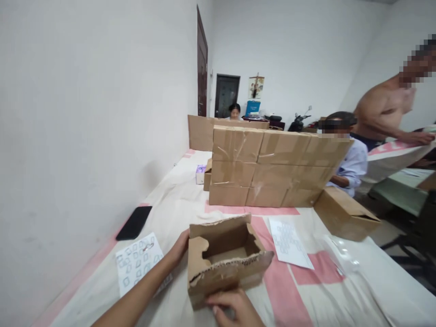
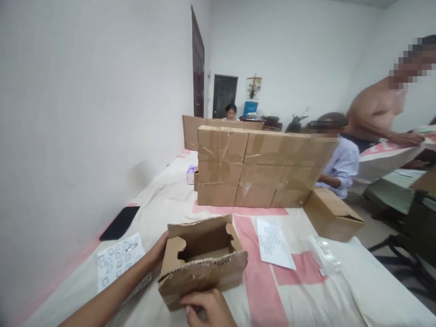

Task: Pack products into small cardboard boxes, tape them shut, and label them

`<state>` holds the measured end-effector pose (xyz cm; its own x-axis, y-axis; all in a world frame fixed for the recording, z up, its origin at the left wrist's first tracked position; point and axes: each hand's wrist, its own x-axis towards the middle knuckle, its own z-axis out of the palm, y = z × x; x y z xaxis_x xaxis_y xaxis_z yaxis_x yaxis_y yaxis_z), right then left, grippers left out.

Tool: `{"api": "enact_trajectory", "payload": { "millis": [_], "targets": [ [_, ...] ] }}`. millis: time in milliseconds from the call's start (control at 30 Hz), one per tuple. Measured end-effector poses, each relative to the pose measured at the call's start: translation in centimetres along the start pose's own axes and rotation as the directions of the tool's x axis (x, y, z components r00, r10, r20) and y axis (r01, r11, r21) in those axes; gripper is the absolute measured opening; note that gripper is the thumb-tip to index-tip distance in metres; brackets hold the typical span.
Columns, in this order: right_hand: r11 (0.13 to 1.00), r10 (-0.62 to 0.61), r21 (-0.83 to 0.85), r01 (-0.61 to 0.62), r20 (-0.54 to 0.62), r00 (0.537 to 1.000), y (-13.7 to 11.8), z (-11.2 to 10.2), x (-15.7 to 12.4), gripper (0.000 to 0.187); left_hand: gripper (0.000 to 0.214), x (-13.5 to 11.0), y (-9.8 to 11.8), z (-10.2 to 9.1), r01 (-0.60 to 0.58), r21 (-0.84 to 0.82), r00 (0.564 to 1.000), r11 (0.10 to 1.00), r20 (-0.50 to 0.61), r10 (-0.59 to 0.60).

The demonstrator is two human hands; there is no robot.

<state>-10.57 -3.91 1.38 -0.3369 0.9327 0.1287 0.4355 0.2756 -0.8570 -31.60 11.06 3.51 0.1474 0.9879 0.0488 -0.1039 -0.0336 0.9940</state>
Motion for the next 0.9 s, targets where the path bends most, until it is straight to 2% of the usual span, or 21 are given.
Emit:
{"api": "enact_trajectory", "payload": {
  "millis": [67, 133, 233, 333, 467, 567, 633, 767, 900],
  "targets": [
    [0.998, 0.040, -0.044, -0.044, -0.078, 0.996, -0.7, -0.6, -1.0, 0.034, 0.045, 0.5, 0.2, 0.9, -0.022, -0.007, 0.997, 1.000, 0.071, 0.022],
    [0.996, 0.043, -0.076, -0.049, -0.076, 0.996, -1.7, -1.5, -1.6, 0.035, 0.046, 0.9, 0.4, 1.8, -0.041, -0.005, 0.994, 0.999, 0.105, 0.041],
    [0.990, 0.016, -0.141, -0.021, -0.033, 0.999, -2.9, -3.1, -2.7, 0.044, 0.049, 0.9, 0.4, 2.7, -0.068, 0.010, 0.996, 0.998, 0.064, 0.067],
    [0.973, -0.046, -0.229, 0.036, -0.039, 0.998, -3.2, -5.3, -4.5, 0.050, 0.051, 0.8, 0.4, 2.6, -0.110, 0.041, 0.994, 0.993, -0.007, 0.110],
    [0.924, -0.195, -0.363, 0.119, -0.183, 0.964, -1.7, -8.9, -7.3, 0.040, 0.054, 0.9, 0.9, 1.8, -0.176, 0.116, 0.984, 0.978, -0.020, 0.179],
    [0.905, -0.238, -0.414, 0.095, -0.309, 0.921, 0.1, -11.3, -9.3, 0.033, 0.057, 1.1, 1.2, 1.1, -0.210, 0.185, 0.978, 0.960, 0.033, 0.208],
    [0.896, -0.233, -0.439, 0.064, -0.343, 0.910, 0.9, -12.8, -10.6, 0.029, 0.060, 1.2, 1.2, 0.6, -0.234, 0.234, 0.971, 0.944, 0.091, 0.219],
    [0.864, -0.269, -0.496, 0.089, -0.303, 0.914, 0.6, -15.4, -11.8, 0.028, 0.064, 1.1, 1.3, -0.4, -0.292, 0.360, 0.954, 0.886, 0.179, 0.242],
    [0.854, -0.299, -0.495, 0.163, -0.209, 0.931, -1.2, -17.3, -9.7, 0.028, 0.045, -0.3, 2.3, -0.7, -0.355, 0.511, 0.934, 0.782, 0.236, 0.270]
  ]
}}
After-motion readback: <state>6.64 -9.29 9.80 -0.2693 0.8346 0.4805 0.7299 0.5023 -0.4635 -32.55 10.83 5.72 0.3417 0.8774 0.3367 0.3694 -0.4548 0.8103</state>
